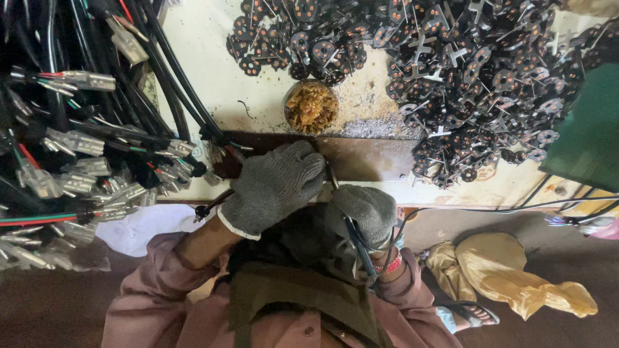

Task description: The person sits at a workbench assembling electrical connectors onto wire ends. They hold a wire and connector in one hand and work on the joint with a handheld tool in the other, placing finished assemblies aside and picking up the next wire from the pile of cables and connector plugs on the bench.

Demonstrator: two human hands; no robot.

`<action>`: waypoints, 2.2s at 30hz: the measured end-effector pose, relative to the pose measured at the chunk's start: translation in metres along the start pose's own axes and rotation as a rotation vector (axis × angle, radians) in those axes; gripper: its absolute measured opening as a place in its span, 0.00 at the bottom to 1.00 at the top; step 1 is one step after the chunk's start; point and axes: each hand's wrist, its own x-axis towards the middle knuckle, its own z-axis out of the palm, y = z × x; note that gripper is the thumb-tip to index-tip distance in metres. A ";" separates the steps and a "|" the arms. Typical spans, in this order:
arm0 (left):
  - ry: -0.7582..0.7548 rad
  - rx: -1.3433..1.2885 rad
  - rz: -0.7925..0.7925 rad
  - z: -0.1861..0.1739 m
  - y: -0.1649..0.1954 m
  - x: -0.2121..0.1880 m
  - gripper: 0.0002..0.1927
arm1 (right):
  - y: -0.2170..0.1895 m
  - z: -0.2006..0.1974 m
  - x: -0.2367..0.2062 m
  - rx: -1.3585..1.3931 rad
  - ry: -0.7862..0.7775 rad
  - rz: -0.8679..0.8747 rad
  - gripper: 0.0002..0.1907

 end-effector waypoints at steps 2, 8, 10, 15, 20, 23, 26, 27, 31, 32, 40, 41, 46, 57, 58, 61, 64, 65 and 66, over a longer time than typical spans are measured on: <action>-0.025 0.003 0.002 -0.001 -0.001 0.000 0.09 | 0.001 0.003 -0.002 -0.035 0.024 0.000 0.16; -0.005 -0.054 -0.002 -0.001 -0.001 -0.002 0.10 | 0.002 0.012 -0.009 0.161 0.132 0.006 0.15; 0.025 -0.025 0.011 -0.001 0.000 -0.002 0.12 | 0.002 0.012 -0.008 0.188 0.111 0.033 0.15; 0.019 0.001 -0.016 0.003 0.001 -0.002 0.10 | -0.002 0.006 -0.003 0.080 0.129 -0.024 0.18; 0.022 0.039 -0.028 0.006 -0.001 -0.004 0.08 | 0.001 -0.002 -0.003 0.087 0.007 0.007 0.19; -0.015 0.007 -0.034 0.006 -0.002 -0.004 0.10 | 0.005 0.001 -0.004 0.102 0.016 0.015 0.17; -0.036 0.023 -0.055 0.005 0.000 -0.003 0.09 | 0.006 0.003 -0.003 0.078 -0.022 0.064 0.14; -0.006 0.030 -0.039 0.004 0.001 -0.002 0.10 | 0.005 0.003 -0.003 0.071 -0.043 0.092 0.13; -0.012 -0.009 -0.033 0.002 0.000 -0.002 0.11 | 0.005 0.003 -0.004 0.019 0.060 0.039 0.12; -0.044 -0.035 -0.049 0.001 0.000 -0.002 0.10 | 0.006 0.003 -0.005 0.006 0.032 0.038 0.12; 0.077 0.004 -0.007 -0.002 0.005 0.003 0.07 | 0.009 0.002 -0.027 0.243 0.285 0.365 0.11; 0.088 0.005 -0.014 -0.004 0.006 0.002 0.07 | 0.006 0.001 -0.029 0.293 0.368 0.443 0.13; 0.136 -0.015 -0.089 -0.027 0.000 -0.011 0.04 | -0.011 -0.010 -0.030 0.552 0.540 0.356 0.22; 0.205 -0.084 -0.082 -0.020 -0.005 -0.011 0.04 | 0.010 -0.020 0.068 -0.358 0.485 0.251 0.13; 0.203 -0.086 -0.088 -0.021 -0.006 -0.011 0.05 | 0.012 -0.020 0.082 -0.388 0.473 0.199 0.13; 0.209 -0.107 -0.079 -0.022 -0.006 -0.011 0.03 | 0.007 -0.022 0.098 -0.441 0.432 0.093 0.13; 0.197 -0.086 -0.107 -0.021 -0.006 -0.011 0.04 | -0.008 -0.017 0.078 -0.430 0.364 0.058 0.16; 0.186 -0.078 -0.117 -0.021 -0.007 -0.011 0.04 | -0.015 -0.016 0.064 -0.448 0.325 0.066 0.17; 0.187 -0.084 -0.101 -0.021 -0.008 -0.011 0.04 | -0.019 -0.014 0.053 -0.469 0.292 0.070 0.18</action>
